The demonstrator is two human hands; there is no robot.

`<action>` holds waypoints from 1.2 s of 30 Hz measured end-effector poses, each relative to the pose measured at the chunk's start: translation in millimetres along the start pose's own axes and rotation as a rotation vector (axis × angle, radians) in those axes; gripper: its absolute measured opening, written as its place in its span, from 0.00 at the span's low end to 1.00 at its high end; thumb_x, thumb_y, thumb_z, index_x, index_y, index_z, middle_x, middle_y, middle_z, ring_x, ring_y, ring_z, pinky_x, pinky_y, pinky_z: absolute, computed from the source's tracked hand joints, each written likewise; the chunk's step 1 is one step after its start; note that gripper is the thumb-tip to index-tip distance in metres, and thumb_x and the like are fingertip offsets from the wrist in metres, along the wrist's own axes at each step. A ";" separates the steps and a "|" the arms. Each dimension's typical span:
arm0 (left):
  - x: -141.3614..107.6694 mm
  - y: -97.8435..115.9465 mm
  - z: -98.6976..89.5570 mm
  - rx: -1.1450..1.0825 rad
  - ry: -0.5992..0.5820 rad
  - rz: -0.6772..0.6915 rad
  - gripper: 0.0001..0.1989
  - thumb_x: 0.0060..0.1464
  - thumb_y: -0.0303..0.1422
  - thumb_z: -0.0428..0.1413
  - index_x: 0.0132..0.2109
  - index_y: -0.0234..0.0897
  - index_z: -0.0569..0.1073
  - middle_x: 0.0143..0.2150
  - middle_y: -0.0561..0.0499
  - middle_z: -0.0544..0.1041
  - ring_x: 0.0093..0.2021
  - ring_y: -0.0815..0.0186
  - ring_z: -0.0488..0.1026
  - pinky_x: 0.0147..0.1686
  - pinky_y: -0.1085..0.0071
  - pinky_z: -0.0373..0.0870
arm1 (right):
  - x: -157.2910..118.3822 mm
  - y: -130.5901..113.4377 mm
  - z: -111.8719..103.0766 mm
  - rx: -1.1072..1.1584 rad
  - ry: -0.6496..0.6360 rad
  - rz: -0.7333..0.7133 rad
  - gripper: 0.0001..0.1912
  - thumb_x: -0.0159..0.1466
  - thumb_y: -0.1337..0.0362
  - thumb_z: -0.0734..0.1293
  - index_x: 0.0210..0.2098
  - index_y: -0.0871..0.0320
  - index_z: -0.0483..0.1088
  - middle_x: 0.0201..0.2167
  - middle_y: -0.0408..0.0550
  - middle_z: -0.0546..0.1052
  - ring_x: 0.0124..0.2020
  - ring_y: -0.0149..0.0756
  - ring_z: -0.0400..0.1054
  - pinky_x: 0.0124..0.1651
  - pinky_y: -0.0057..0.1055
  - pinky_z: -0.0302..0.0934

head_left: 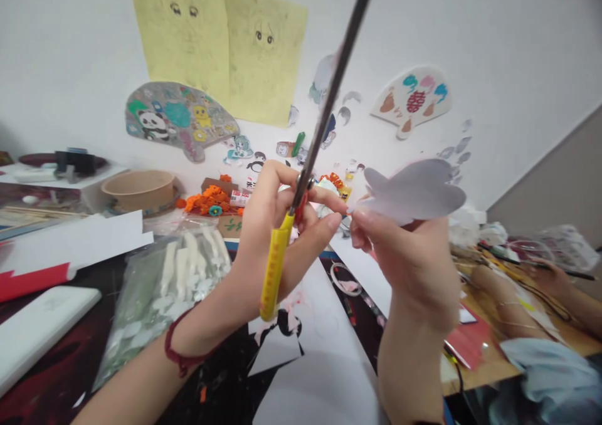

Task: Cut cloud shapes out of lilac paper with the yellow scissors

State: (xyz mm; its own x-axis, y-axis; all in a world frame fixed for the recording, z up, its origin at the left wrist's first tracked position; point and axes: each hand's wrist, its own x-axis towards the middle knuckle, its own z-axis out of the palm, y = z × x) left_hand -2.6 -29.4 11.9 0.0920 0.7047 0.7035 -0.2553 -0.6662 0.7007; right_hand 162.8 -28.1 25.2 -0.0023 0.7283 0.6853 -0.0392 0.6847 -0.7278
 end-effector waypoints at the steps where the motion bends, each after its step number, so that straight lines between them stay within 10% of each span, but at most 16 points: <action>1: 0.4 0.1 0.4 -0.012 -0.003 0.007 0.18 0.57 0.29 0.63 0.40 0.43 0.59 0.36 0.54 0.75 0.41 0.64 0.75 0.37 0.61 0.71 | 0.0 -0.1 -0.4 0.004 -0.001 0.003 0.08 0.58 0.67 0.77 0.30 0.53 0.73 0.21 0.37 0.73 0.20 0.27 0.66 0.21 0.27 0.62; 36: -4.3 3.6 3.5 0.088 0.074 0.057 0.16 0.57 0.30 0.66 0.42 0.42 0.64 0.38 0.54 0.74 0.43 0.67 0.77 0.37 0.69 0.75 | -0.2 -1.8 -0.5 -0.139 -0.088 0.018 0.07 0.58 0.61 0.77 0.27 0.55 0.78 0.22 0.41 0.75 0.25 0.29 0.67 0.25 0.30 0.59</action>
State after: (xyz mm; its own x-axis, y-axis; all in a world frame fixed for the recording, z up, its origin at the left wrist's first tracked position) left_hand -0.6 -35.7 11.7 0.0072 0.6787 0.7344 -0.1722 -0.7226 0.6695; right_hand 163.3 -29.4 26.4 -0.0893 0.7394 0.6673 0.1006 0.6732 -0.7326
